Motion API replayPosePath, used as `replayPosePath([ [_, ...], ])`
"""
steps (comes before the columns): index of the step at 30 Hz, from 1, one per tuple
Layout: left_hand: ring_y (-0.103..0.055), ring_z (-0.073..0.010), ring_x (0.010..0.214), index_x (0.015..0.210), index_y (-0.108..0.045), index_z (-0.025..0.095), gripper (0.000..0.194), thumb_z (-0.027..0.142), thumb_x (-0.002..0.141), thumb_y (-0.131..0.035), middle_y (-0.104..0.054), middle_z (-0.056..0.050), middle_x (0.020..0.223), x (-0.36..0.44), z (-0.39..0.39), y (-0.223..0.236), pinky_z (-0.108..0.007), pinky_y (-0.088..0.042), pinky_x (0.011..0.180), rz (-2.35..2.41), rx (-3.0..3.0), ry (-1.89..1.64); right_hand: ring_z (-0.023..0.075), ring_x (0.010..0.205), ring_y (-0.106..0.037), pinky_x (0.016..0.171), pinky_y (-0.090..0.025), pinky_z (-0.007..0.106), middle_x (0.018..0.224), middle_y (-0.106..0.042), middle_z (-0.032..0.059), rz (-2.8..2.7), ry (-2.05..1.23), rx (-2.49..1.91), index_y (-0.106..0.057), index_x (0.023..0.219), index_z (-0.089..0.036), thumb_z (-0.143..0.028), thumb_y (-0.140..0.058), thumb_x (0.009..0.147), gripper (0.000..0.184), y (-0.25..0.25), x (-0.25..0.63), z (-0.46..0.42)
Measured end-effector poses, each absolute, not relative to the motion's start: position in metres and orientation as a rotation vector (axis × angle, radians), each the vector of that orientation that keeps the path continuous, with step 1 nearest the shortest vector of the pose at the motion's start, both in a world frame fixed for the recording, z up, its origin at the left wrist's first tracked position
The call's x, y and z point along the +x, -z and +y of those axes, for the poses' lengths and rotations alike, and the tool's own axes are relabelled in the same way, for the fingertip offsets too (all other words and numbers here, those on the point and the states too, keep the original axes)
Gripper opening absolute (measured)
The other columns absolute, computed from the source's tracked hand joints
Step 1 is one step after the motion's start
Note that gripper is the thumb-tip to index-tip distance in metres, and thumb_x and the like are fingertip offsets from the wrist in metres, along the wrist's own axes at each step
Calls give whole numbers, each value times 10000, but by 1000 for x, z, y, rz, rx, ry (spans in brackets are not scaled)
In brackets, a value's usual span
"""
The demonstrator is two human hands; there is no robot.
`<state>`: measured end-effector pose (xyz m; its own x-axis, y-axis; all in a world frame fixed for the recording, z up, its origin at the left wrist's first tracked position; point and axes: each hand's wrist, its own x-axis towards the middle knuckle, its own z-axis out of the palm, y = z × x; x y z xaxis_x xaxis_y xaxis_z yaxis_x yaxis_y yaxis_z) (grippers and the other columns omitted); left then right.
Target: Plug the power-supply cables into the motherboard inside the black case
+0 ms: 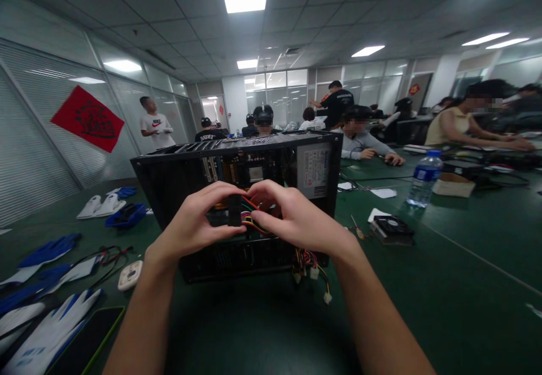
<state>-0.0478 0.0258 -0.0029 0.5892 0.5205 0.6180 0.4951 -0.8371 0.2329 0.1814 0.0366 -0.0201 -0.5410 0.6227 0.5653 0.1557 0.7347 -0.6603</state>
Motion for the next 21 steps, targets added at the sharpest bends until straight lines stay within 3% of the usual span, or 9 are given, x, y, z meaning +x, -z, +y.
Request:
replayPosePath([
  [2,-625,-206,1103,1207,-605,180,467,324,801,-785,-659,-84,1185,-49,28,4,-331,-503,965,872,2777,-1126,184,908,-648,785,-526,294,1053,-690,65,-2016,-876,-596,-617,1143,-182,-318,-659,897,284,21,176,37],
  [7,-630,-216,1088,1218,-601,185,456,316,816,-771,-656,-89,1183,-49,29,5,-338,-508,950,840,2806,-1135,102,579,-517,527,-418,210,662,-591,-14,-1890,-1275,-695,-677,833,-136,-433,-751,801,308,25,164,43],
  [11,-631,-209,1077,1217,-600,191,415,291,841,-742,-656,-83,1176,-50,28,4,-324,-509,939,833,2804,-1132,92,583,-496,535,-425,202,673,-568,-27,-1880,-1364,-663,-678,831,-135,-440,-802,741,342,27,158,45],
  [21,-638,-217,1053,1201,-612,193,429,298,813,-763,-663,-87,1166,-52,33,6,-322,-510,919,827,2762,-1175,80,528,-458,496,-376,197,597,-524,-43,-1842,-1315,-604,-604,707,-145,-409,-779,753,320,27,153,42],
])
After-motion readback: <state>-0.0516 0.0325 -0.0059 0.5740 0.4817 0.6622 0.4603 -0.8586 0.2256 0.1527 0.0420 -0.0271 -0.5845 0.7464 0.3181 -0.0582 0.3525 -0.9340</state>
